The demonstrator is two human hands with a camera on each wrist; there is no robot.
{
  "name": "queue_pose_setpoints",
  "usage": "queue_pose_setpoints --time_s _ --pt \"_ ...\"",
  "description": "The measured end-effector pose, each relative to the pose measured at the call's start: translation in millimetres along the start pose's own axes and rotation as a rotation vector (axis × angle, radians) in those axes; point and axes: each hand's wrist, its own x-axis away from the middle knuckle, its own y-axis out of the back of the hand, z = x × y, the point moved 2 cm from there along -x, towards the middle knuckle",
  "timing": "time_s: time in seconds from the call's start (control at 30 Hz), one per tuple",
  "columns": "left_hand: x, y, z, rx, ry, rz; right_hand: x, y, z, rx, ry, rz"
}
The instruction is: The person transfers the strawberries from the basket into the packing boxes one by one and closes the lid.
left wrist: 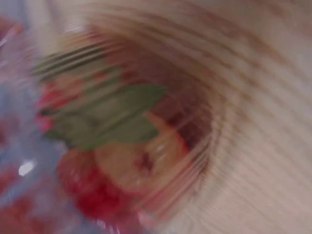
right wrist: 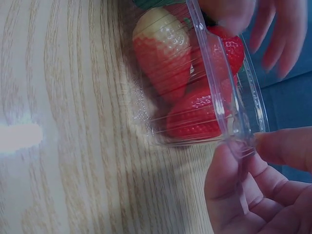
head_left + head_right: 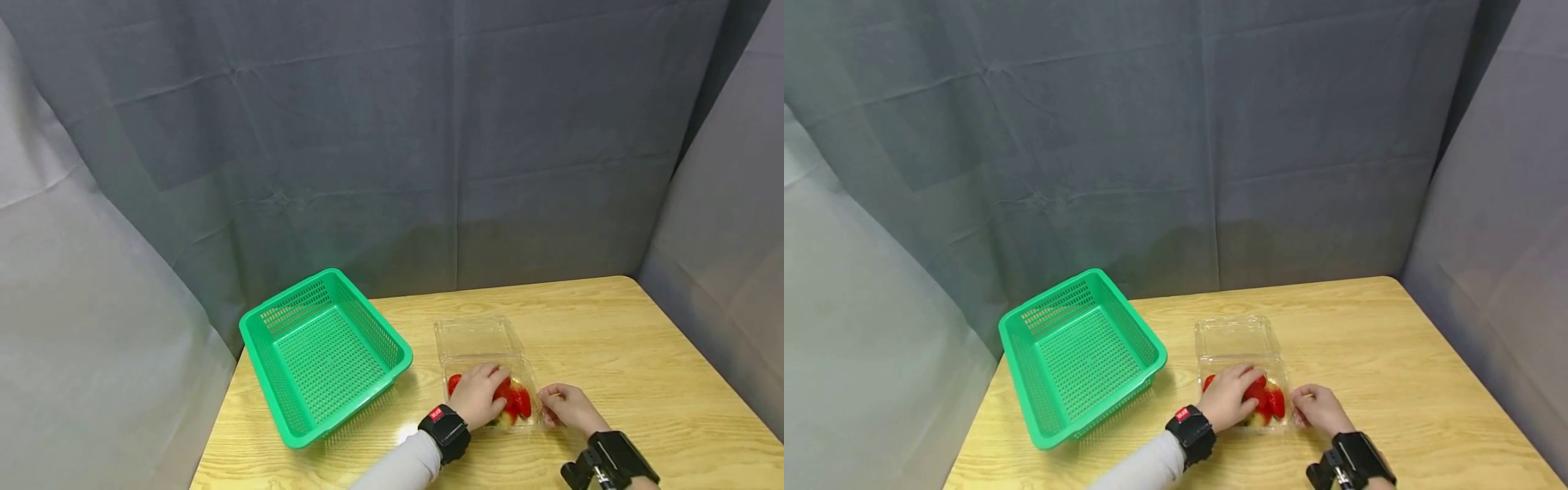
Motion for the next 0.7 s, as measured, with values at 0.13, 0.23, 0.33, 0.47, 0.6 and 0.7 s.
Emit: queue_pose_setpoints --time_s 0.13,0.23,0.33,0.47,0.6,0.7 --pt "16.5 17.0 18.5 0.121 0.255 -0.221 -1.1 -1 0 -0.013 0.004 0.006" --pt "35.3 21.3 31.1 0.211 0.42 -0.27 -2.5 -2 -1 -0.025 0.006 0.007" --pt "52.7 19.4 39.3 0.396 0.556 -0.219 -2.9 -1 -2 -0.018 -0.001 0.005" --pt "67.7 14.1 42.3 0.74 0.688 -0.143 -3.6 2 -3 -0.02 -0.004 0.018" --pt "73.8 9.3 42.0 1.037 0.745 -0.111 -7.1 6 -5 -0.047 0.038 0.098" --pt "74.9 7.4 41.5 1.162 0.781 -0.126 -9.9 10 -3 -0.033 0.04 0.186"
